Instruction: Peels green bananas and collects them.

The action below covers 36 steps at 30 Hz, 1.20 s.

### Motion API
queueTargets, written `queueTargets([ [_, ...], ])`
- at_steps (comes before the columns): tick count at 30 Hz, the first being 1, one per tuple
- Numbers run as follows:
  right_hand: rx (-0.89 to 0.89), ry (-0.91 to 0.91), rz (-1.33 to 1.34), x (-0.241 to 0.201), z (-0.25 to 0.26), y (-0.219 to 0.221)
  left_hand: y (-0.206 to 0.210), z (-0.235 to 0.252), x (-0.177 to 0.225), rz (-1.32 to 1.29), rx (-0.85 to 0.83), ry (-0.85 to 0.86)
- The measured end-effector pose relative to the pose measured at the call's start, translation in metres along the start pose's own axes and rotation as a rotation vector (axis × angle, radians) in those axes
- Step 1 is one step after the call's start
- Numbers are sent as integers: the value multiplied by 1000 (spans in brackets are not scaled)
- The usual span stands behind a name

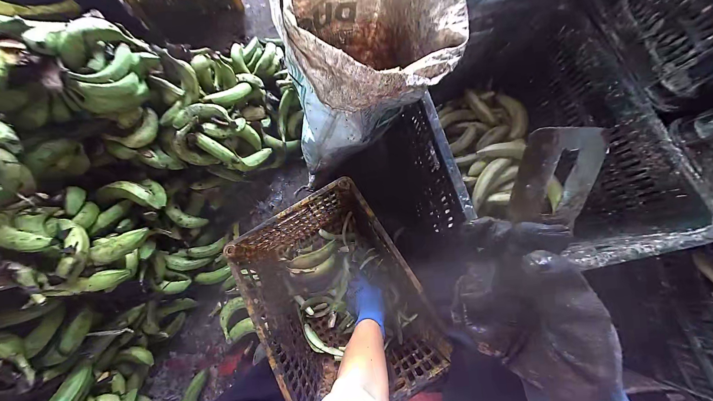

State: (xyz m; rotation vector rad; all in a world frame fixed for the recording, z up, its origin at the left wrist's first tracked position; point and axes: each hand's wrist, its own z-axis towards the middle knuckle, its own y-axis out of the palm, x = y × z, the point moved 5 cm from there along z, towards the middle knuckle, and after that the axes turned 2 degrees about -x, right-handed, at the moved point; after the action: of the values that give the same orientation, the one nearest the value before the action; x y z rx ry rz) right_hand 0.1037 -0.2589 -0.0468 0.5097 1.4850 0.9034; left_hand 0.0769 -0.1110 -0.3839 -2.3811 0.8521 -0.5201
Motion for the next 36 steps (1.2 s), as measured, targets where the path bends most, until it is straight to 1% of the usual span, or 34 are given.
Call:
queueTargets([
  [2,-2,9,-4,0,1,-3,-7,-2,1,13,10,37],
  [4,-26,7,-17,0,7,-2,-34,-6,-4,-64,47,143],
  [6,-49,-5,-42,2,12,1,-83,-18,-10,-185,109,288],
  [8,9,5,-114,10,12,5,-140,-44,-23,-382,219,443],
  [9,48,4,-199,17,12,7,-168,-62,-31,-496,288,526],
  [11,118,25,-492,39,4,13,-221,-109,-44,-721,417,694],
  [13,70,90,-762,70,-2,24,-267,-163,-49,-866,554,838],
  [15,-19,152,-1009,99,-11,38,-292,-211,-56,-939,675,1001],
  [16,-71,137,-1083,105,-16,50,-297,-229,-60,-951,708,1080],
  [17,-134,45,-1092,103,-21,67,-298,-244,-66,-934,735,1137],
  [19,-308,-274,-891,78,-34,109,-297,-264,-77,-848,781,1156],
  [20,-402,-391,-788,63,-41,127,-294,-271,-82,-804,790,1152],
  [21,-464,-476,-764,52,-45,138,-290,-278,-86,-771,792,1154],
  [22,-486,-506,-804,50,-47,136,-286,-283,-90,-747,791,1160],
  [23,-461,-460,-950,59,-47,124,-284,-289,-94,-726,800,1163],
  [24,-424,-292,-1107,80,-47,99,-284,-294,-99,-736,803,1170],
  [25,-393,16,-1239,106,-51,65,-285,-298,-105,-794,783,1190],
  [26,-356,303,-1254,130,-57,32,-289,-298,-110,-906,727,1221],
  [27,-299,493,-1223,146,-62,13,-296,-295,-115,-1044,646,1246],
  [28,-250,588,-1184,150,-62,9,-305,-287,-118,-1177,567,1246],
  [29,-233,617,-1103,146,-65,17,-310,-275,-121,-1307,494,1214],
  [30,-245,573,-1043,137,-68,30,-308,-266,-124,-1415,422,1153],
  [31,-266,467,-1025,127,-66,47,-307,-261,-123,-1482,378,1110],
  [32,-305,329,-1034,116,-59,65,-311,-258,-117,-1513,364,1101],
  [34,-410,86,-1036,100,-53,93,-319,-262,-101,-1504,403,1119],
  [35,-448,13,-1043,95,-55,102,-321,-266,-95,-1487,436,1138],
  [36,-465,-20,-1055,92,-57,106,-324,-269,-90,-1472,465,1162],
])
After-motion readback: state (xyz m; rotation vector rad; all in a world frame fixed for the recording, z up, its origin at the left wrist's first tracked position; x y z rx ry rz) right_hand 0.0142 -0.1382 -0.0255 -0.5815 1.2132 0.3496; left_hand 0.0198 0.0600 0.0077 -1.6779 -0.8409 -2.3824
